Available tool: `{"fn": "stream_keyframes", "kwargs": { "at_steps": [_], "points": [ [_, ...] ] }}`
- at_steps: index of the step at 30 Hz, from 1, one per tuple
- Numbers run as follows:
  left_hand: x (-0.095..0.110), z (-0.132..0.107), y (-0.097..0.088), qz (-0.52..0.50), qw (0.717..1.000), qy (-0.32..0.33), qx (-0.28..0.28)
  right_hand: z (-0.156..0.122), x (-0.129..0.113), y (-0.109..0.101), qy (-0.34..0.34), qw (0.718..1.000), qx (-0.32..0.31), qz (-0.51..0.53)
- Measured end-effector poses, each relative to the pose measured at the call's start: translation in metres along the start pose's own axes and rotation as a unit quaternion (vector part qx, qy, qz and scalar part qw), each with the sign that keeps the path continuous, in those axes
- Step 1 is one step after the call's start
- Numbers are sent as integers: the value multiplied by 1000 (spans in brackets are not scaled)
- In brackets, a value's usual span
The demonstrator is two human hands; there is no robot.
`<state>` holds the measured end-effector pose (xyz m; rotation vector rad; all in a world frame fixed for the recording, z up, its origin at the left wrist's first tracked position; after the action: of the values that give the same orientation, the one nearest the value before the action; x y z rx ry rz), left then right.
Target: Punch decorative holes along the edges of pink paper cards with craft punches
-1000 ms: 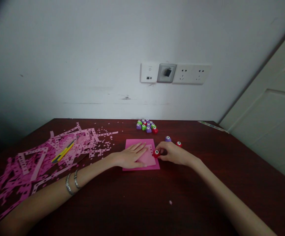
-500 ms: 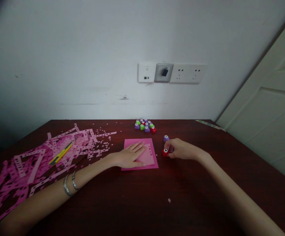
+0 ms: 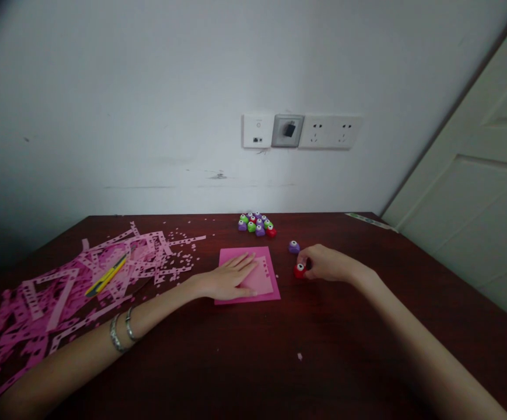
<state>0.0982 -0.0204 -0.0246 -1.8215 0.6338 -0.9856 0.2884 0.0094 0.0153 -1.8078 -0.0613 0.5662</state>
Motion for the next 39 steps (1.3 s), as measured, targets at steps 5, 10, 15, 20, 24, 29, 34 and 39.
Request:
{"fn": "stream_keyframes", "kwargs": {
  "at_steps": [5,10,15,20,24,29,34,39],
  "points": [
    [2,-1,-2,-3,1000,1,9,-7,-22,-23,-29,996,83,-5],
    [1,1,-1,16,1000,-2,10,-3,-56,-16,-32,980,162,112],
    [-2,3,2,36,999,1,15,12,-66,23,-14,969,199,148],
    [-2,3,0,39,999,1,13,11,-63,35,-18,966,230,118],
    [0,0,-2,32,999,-6,9,8,-62,34,-29,962,249,105],
    [5,-1,-8,22,1000,-6,20,8,-61,38,-42,963,246,107],
    [-6,-7,-34,51,992,-18,110,9,-62,39,-48,964,237,111],
    [-56,-17,-77,46,958,-71,272,10,-64,40,-49,965,232,110]
  ]
}}
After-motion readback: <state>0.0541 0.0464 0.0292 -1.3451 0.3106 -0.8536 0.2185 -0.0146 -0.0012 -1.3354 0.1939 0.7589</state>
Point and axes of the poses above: each hand's wrist, its own z-axis towards the middle knuckle, its own y-axis out of the palm, x = y × z, the point moved 8 cm from there along z, towards the middle knuckle, and after that the axes turned 5 degrees about y, right-handed, at the moved point
